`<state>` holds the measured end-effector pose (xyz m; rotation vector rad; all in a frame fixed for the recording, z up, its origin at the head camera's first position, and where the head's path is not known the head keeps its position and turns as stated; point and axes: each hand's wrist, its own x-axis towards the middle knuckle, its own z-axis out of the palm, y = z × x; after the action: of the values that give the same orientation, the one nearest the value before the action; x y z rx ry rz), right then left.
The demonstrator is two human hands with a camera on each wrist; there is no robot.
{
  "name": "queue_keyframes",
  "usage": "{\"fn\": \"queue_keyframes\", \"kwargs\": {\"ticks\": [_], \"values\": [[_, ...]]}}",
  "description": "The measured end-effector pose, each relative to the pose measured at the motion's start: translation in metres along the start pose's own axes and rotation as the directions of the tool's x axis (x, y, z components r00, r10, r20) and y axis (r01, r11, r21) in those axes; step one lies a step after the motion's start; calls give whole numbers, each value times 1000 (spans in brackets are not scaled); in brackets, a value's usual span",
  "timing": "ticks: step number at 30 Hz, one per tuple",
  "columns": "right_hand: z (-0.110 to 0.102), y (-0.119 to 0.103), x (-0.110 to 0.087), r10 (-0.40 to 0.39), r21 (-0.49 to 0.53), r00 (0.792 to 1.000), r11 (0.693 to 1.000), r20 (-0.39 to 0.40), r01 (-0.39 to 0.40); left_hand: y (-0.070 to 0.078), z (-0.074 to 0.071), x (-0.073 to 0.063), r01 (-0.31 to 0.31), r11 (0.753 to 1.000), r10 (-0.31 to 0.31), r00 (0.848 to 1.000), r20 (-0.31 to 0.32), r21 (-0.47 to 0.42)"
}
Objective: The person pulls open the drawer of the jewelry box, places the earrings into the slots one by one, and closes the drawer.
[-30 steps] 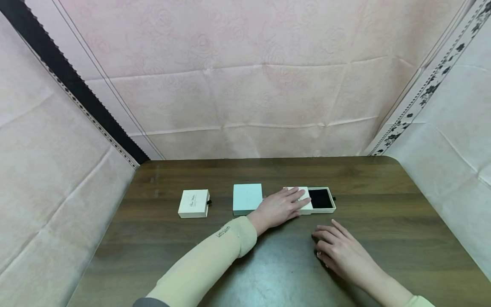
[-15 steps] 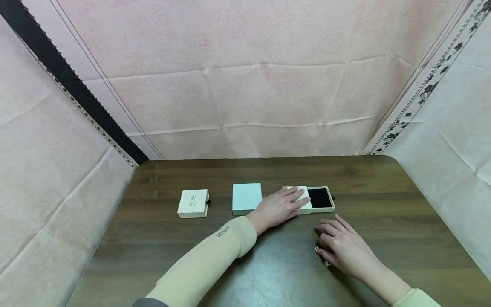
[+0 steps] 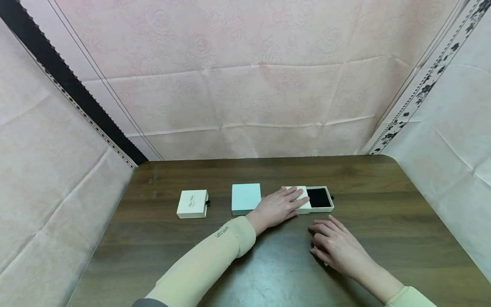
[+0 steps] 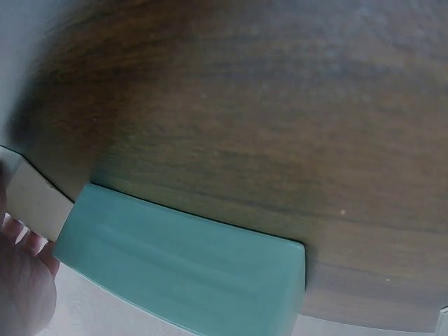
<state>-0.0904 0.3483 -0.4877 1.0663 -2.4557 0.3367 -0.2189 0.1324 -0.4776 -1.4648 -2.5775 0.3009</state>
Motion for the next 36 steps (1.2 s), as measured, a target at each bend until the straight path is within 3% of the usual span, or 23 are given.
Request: {"fn": "queue_keyframes", "kwargs": {"ticks": [16, 26, 36], "values": [[3, 5, -1, -69, 4, 997, 998, -34, 69, 0, 0, -1, -1, 1000, 1, 1000, 2, -1], [-4, 9, -5, -9, -28, 999, 1000, -48, 8, -1, 0, 0, -7, 1000, 7, 1000, -8, 6], [-1, 12, -10, 20, 13, 999, 1000, -50, -19, 0, 1, 0, -7, 1000, 7, 1000, -10, -2]]}}
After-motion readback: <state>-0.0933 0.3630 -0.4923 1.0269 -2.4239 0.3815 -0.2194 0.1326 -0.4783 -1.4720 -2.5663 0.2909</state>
